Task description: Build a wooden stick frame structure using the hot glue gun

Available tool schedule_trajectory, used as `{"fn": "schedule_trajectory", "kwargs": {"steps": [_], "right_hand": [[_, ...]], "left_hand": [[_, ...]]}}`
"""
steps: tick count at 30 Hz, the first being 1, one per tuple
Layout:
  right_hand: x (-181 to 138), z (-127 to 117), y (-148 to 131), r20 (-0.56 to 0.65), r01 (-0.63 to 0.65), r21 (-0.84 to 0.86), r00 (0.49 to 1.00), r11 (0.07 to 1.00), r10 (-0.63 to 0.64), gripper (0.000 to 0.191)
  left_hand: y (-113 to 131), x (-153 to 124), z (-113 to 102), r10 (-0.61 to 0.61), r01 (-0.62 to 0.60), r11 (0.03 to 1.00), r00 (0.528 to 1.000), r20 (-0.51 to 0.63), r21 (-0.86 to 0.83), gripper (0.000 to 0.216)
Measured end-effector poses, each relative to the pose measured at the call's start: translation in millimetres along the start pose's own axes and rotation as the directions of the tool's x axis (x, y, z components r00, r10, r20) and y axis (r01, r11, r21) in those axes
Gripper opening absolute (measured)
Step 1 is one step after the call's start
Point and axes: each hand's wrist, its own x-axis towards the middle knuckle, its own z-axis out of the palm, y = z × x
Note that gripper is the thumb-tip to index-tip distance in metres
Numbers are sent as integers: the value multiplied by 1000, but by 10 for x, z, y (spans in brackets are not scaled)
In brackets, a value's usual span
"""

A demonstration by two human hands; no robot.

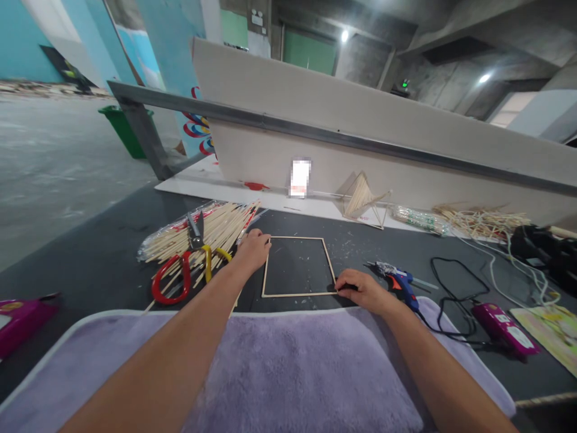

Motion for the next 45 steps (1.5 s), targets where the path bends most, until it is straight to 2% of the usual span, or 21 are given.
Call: {"fn": "schedule_trajectory", "kwargs": {"steps": [14, 35, 45], "right_hand": [[52, 55, 21, -11, 102, -1, 995, 995, -102, 19], [48, 65, 32, -20, 98, 12, 995, 995, -98, 17], [57, 72, 21, -34, 95, 11, 995, 995, -95, 22]], "left_hand": [[-7, 7, -1, -6, 6, 1000, 1000, -2, -22, 30], [-6, 12, -15, 15, -15, 1000, 1000, 14, 2, 30], [-7, 13, 3, 0, 0, 1000, 1000, 8, 7, 30]]}}
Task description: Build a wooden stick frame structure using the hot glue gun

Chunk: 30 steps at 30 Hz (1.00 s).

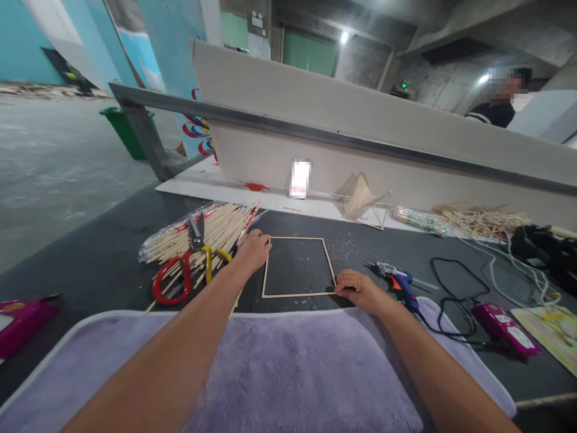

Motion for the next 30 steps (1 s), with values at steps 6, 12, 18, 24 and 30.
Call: {"fn": "schedule_trajectory", "kwargs": {"steps": [6, 12, 18, 24, 30], "right_hand": [[4, 1, 0, 0, 7, -3, 1000, 1000, -7, 21], [7, 6, 4, 0, -1, -15, 1000, 1000, 1, 22], [-4, 13, 19, -3, -1, -12, 1000, 1000, 1, 20], [-5, 15, 19, -9, -3, -6, 1000, 1000, 3, 20], [-1, 17, 20, -16, 11, 0, 1000, 1000, -11, 20]], "left_hand": [[-3, -1, 5, -7, 7, 1000, 1000, -9, -16, 29], [8, -4, -11, -23, 23, 1000, 1000, 13, -18, 31], [17, -3, -15, -25, 25, 1000, 999, 21, -15, 31], [17, -12, -11, -38, 38, 999, 999, 10, -25, 31], [5, -1, -7, -16, 16, 1000, 1000, 17, -7, 30]]}}
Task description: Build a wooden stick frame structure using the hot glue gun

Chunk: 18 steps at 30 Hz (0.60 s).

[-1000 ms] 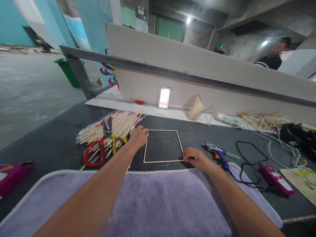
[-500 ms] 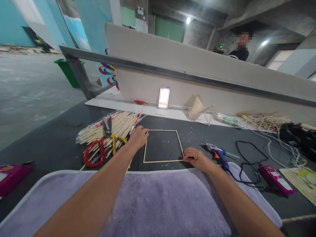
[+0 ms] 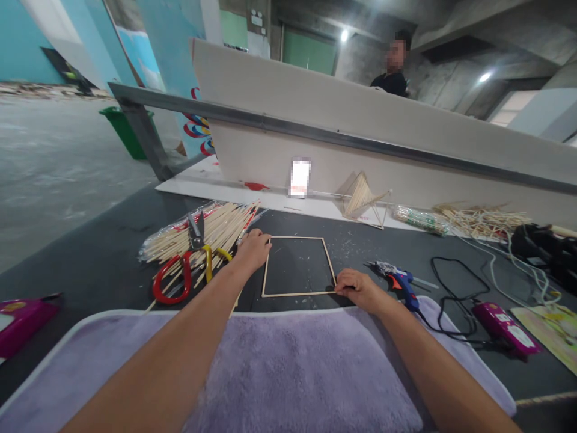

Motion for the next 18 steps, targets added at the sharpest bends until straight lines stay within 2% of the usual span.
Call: {"fn": "schedule_trajectory", "kwargs": {"steps": [18], "right_hand": [[4, 20, 42, 6, 21, -14, 1000, 1000, -21, 20]], "left_hand": [[-15, 5, 31, 20, -20, 1000, 1000, -17, 19, 32]]}}
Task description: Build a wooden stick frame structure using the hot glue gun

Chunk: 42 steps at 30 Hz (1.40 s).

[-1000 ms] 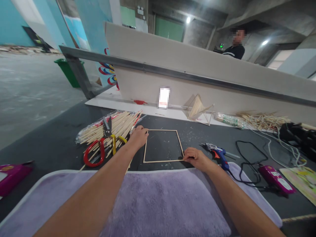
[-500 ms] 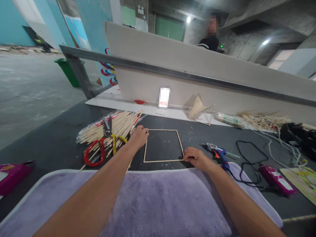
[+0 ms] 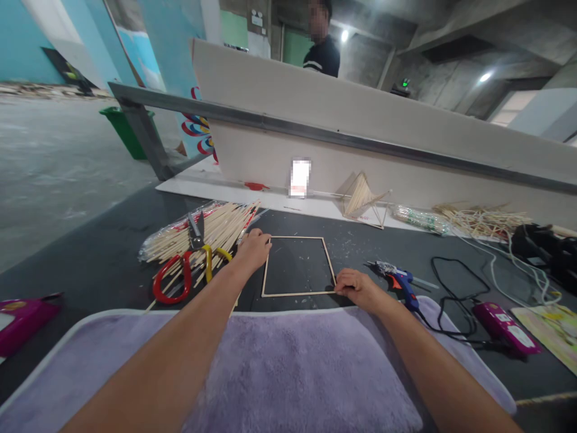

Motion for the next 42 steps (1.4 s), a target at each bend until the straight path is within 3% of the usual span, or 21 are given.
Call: {"fn": "schedule_trajectory", "kwargs": {"steps": [42], "right_hand": [[0, -23, -32, 15, -5, 3, 1000, 1000, 5, 20]], "left_hand": [[30, -8, -32, -20, 20, 1000, 1000, 4, 8, 31]]}}
